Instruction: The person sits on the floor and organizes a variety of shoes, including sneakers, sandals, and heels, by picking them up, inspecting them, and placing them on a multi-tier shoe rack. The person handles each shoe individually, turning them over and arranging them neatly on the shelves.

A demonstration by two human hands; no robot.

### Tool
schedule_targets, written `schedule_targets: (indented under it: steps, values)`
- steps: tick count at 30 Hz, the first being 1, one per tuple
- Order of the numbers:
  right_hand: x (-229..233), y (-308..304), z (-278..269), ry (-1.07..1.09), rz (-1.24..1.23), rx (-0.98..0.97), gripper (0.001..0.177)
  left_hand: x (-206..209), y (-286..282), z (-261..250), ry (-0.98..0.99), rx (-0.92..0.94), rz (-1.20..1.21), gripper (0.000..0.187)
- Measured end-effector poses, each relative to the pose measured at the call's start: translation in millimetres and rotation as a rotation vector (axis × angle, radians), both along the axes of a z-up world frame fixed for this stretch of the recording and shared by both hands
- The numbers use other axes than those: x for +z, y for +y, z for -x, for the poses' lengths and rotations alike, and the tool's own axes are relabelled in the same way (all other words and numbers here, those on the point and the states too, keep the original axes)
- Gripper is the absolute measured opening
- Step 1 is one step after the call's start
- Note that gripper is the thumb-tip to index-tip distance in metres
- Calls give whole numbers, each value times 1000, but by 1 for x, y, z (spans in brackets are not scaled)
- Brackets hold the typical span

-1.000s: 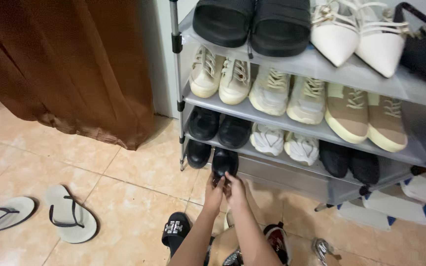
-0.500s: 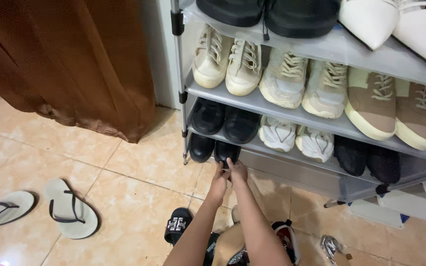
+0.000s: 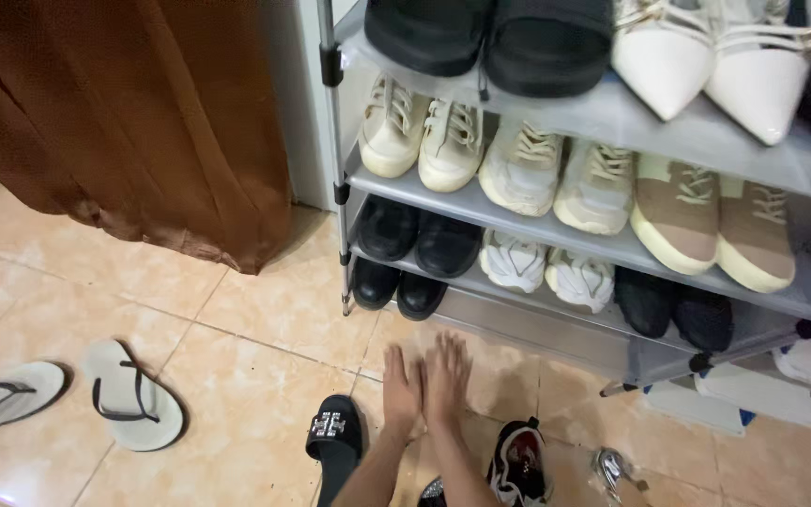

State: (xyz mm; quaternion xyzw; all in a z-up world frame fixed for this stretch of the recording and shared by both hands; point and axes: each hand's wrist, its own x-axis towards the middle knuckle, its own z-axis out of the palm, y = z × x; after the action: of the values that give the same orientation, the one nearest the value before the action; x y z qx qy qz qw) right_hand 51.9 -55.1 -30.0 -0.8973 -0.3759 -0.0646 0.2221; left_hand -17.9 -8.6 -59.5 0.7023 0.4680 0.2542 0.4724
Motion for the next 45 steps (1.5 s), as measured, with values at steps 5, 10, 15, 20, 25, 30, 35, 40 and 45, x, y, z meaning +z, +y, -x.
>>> schedule_targets:
  steps: [5, 10, 15, 20, 25, 30, 35, 40, 45]
  values:
    - [17, -73, 44, 87, 555, 99, 67, -14, -77, 48, 275, -37, -69, 67]
    - [11, -125, 56, -114, 151, 156, 75, -4, -113, 78, 386, -52, -354, 76]
    - [41, -149, 50, 350, 557, 56, 73, 22, -130, 81, 380, -69, -573, 70]
    - [67, -187, 79, 101, 223, 4, 70, 48, -165, 99, 418, 56, -474, 66]
    - [108, -225, 111, 24, 195, -6, 66, 80, -208, 133, 340, 60, -509, 67]
    - [145, -258, 137, -18, 118, -43, 72, 142, -225, 148, 271, 18, -540, 66]
    - [171, -285, 148, -121, 41, -69, 75, 196, -245, 161, 191, -1, -692, 63]
    - [199, -301, 154, -129, 5, -144, 75, 214, -262, 165, 184, -56, -726, 63]
    - [211, -321, 156, -222, -54, -182, 73, 228, -278, 170, 208, -132, -720, 64]
